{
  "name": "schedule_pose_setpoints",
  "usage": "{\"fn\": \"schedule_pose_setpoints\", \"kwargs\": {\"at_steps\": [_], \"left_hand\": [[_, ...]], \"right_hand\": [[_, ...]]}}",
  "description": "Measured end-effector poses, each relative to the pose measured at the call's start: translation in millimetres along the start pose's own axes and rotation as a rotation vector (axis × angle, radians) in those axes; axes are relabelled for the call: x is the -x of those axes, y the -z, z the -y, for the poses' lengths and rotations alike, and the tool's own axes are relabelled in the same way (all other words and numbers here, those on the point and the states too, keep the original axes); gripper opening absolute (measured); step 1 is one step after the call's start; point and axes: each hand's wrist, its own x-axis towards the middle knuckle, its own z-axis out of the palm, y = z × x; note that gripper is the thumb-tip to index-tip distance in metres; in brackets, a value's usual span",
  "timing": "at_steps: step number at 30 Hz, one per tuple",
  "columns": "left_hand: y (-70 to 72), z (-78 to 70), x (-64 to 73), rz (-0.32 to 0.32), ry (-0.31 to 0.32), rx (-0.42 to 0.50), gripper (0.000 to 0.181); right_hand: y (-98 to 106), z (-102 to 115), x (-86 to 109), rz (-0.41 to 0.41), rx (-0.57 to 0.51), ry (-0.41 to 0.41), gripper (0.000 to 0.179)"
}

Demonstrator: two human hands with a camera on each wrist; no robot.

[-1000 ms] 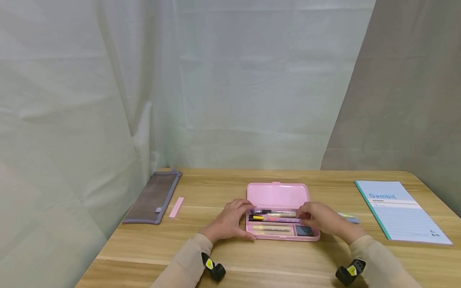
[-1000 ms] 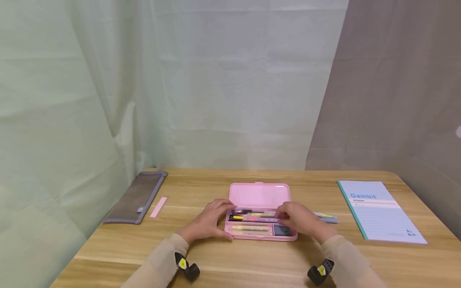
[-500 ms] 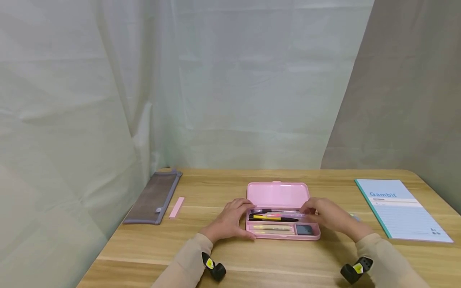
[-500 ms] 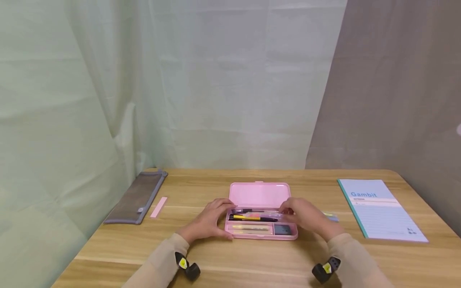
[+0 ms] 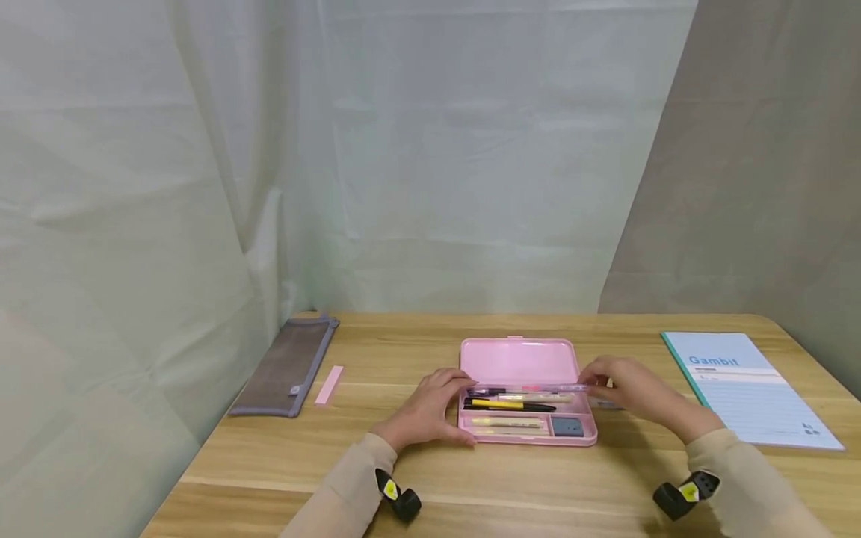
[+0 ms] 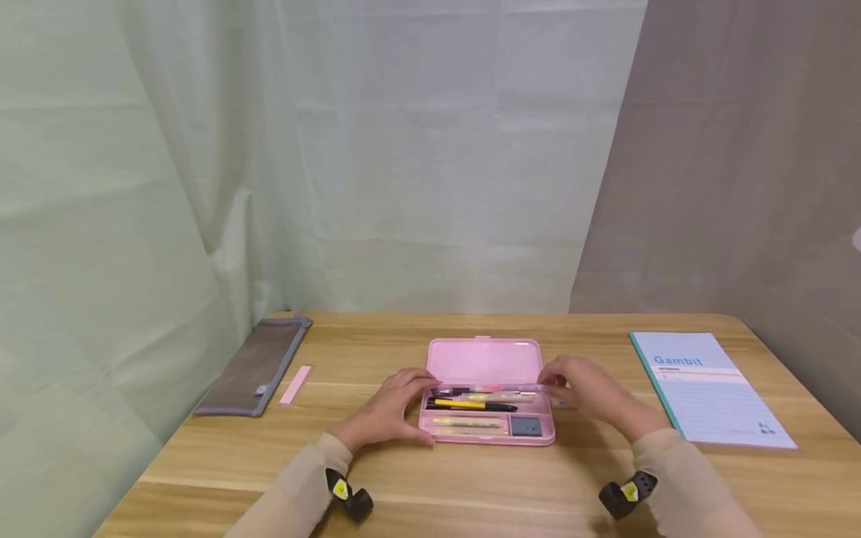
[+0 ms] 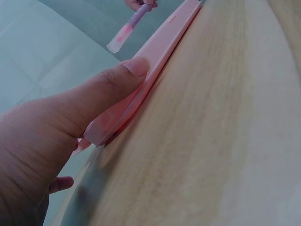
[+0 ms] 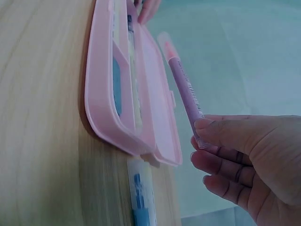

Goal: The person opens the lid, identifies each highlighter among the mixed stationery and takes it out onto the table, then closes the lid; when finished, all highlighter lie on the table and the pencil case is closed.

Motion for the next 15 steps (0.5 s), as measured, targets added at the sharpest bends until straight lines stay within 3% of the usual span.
{"fn": "schedule_pose_setpoints", "kwargs": {"at_steps": [15], "left_hand": [[-0.3,1.1,-0.3,-0.003,-0.004,-0.002,0.092]], "right_hand": [[4,-26,11.9,-0.100,0.029,-0.026,0.008]]}}
